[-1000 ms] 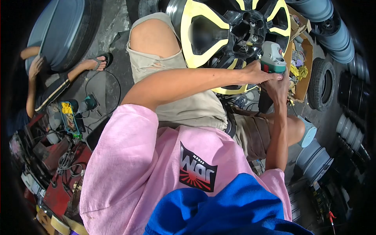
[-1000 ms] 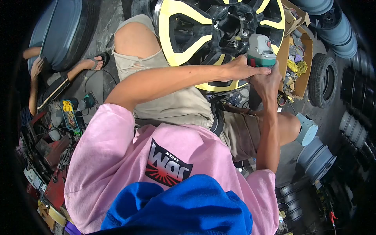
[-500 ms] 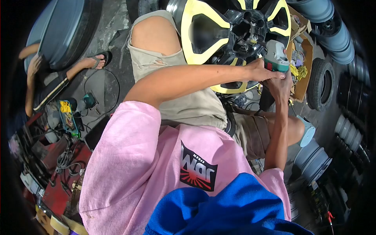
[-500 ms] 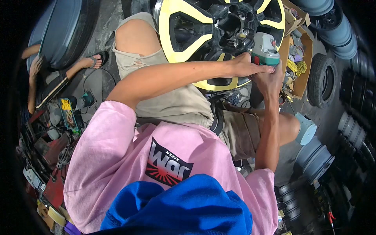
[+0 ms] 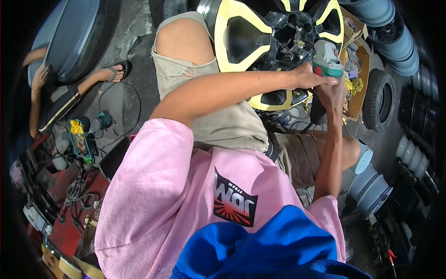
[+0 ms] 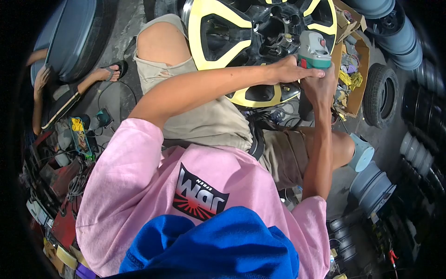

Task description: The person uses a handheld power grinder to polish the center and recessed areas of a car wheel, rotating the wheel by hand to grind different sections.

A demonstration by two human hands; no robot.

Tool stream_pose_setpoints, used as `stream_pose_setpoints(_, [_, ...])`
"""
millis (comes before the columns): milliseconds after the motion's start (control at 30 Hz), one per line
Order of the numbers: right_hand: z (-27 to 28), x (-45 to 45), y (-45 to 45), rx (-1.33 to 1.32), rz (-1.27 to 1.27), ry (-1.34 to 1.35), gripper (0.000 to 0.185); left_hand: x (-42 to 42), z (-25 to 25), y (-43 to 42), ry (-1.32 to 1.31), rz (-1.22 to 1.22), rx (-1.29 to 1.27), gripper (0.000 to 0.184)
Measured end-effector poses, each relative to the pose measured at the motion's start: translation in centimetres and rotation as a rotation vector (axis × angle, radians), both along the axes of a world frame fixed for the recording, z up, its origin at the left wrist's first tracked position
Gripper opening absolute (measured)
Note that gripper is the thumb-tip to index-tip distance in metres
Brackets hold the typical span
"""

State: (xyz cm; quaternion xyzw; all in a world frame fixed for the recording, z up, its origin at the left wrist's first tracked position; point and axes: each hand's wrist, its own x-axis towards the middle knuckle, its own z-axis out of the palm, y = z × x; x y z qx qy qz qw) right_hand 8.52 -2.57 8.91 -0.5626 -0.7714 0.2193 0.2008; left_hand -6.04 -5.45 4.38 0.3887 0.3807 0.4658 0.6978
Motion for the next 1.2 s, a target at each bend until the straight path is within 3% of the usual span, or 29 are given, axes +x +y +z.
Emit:
stream_pose_setpoints(267, [-0.2, -0.3, 0.5, 0.011, -0.024, -0.106, 0.059, -0.2, -0.7, 0.4, -0.070, 0.029, 0.018, 0.083])
stream_pose_setpoints(400, [-0.9, 0.2, 0.2, 0.012, 0.037, 0.056, 0.058, -0.2, -0.2, -0.5, -0.057, 0.048, 0.020, 0.083])
stream_pose_setpoints(533, [0.3, -0.6, 0.2, 0.008, -0.033, -0.085, 0.061, -1.1, 0.1, 0.3, -0.033, -0.083, -0.039, 0.085])
stream_pose_setpoints(633, [2.0, -2.1, 0.2, -0.004, -0.046, -0.119, 0.063, -1.5, 0.5, 0.7, 0.006, 0.033, 0.033, 0.084])
stream_pose_setpoints(800, [1.1, -1.7, 0.4, -0.008, -0.012, -0.133, 0.064, -1.5, 0.5, 0.2, -0.068, 0.022, 0.048, 0.081])
stream_pose_setpoints(900, [1.0, -1.5, -0.5, 0.088, 0.040, -0.012, 0.061, -0.8, -0.1, -0.1, -0.083, 0.042, 0.055, 0.079])
stream_pose_setpoints(1200, [1.6, -2.2, 0.7, 0.018, -0.016, -0.080, 0.062, -1.8, 0.4, 0.8, -0.054, -0.005, 0.031, 0.074])
